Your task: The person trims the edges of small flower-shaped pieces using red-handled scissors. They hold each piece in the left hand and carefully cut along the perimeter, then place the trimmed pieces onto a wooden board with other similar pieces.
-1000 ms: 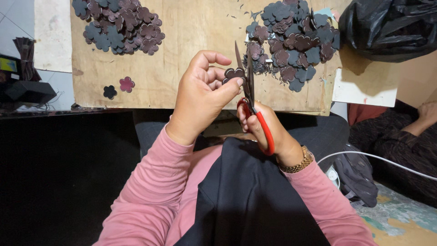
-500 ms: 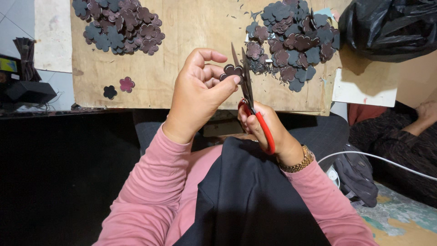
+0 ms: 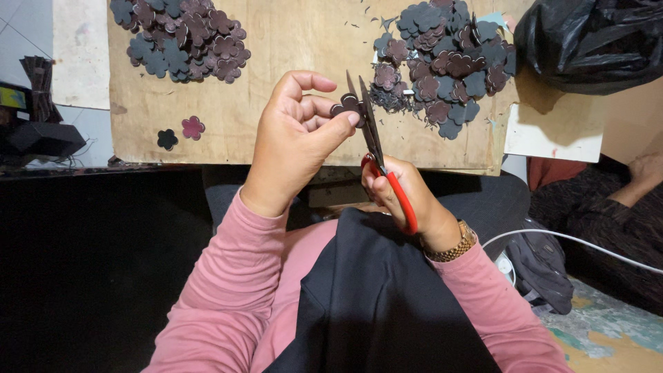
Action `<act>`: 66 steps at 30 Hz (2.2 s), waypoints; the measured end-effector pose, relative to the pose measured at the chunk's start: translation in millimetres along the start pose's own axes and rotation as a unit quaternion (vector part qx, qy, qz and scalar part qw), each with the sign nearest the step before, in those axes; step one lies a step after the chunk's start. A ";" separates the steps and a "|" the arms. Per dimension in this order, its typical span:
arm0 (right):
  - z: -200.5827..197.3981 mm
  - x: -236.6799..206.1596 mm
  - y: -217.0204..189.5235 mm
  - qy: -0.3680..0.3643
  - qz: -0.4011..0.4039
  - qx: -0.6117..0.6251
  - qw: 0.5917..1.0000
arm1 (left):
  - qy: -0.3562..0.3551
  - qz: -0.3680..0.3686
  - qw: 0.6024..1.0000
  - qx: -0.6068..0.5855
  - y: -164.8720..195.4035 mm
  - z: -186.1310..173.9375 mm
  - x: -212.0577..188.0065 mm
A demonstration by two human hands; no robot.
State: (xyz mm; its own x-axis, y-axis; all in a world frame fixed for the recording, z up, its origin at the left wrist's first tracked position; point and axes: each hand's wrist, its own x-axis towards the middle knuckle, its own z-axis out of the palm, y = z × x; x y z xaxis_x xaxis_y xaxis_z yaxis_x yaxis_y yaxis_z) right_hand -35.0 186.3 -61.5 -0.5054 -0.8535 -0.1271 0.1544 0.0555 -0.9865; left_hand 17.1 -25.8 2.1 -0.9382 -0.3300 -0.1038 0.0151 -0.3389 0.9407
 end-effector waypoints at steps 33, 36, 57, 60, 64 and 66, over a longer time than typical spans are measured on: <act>7.4 5.2 -1.6 0.017 -0.046 -0.009 0.999 | -0.065 -0.008 0.998 0.012 -24.2 0.6 1.4; 7.1 4.8 -1.4 0.019 -0.055 -0.006 0.998 | -0.071 -0.057 0.995 -0.037 -25.1 4.8 1.5; 4.3 5.4 -6.1 0.002 -0.086 -0.046 0.995 | -0.062 -0.021 0.997 -0.028 -28.7 7.8 0.2; 6.0 7.7 -5.6 0.025 -0.077 -0.056 0.995 | -0.055 0.000 0.998 0.003 -30.0 9.0 1.4; 7.6 5.8 -9.1 0.036 -0.080 -0.064 0.994 | -0.048 -0.013 0.999 -0.020 -30.8 12.8 0.5; 8.3 4.3 -12.0 0.031 -0.089 -0.050 0.994 | -0.043 -0.018 0.999 -0.028 -30.6 14.7 0.4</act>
State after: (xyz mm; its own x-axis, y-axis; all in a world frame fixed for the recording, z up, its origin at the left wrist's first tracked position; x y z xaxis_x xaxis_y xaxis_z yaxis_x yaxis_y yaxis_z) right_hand -32.0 177.6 -49.4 -0.5698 -0.8205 0.0466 -0.0255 -0.0390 -0.9989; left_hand 11.2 -2.6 -22.0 -0.9647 -0.2403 -0.1077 -0.0030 -0.3988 0.9170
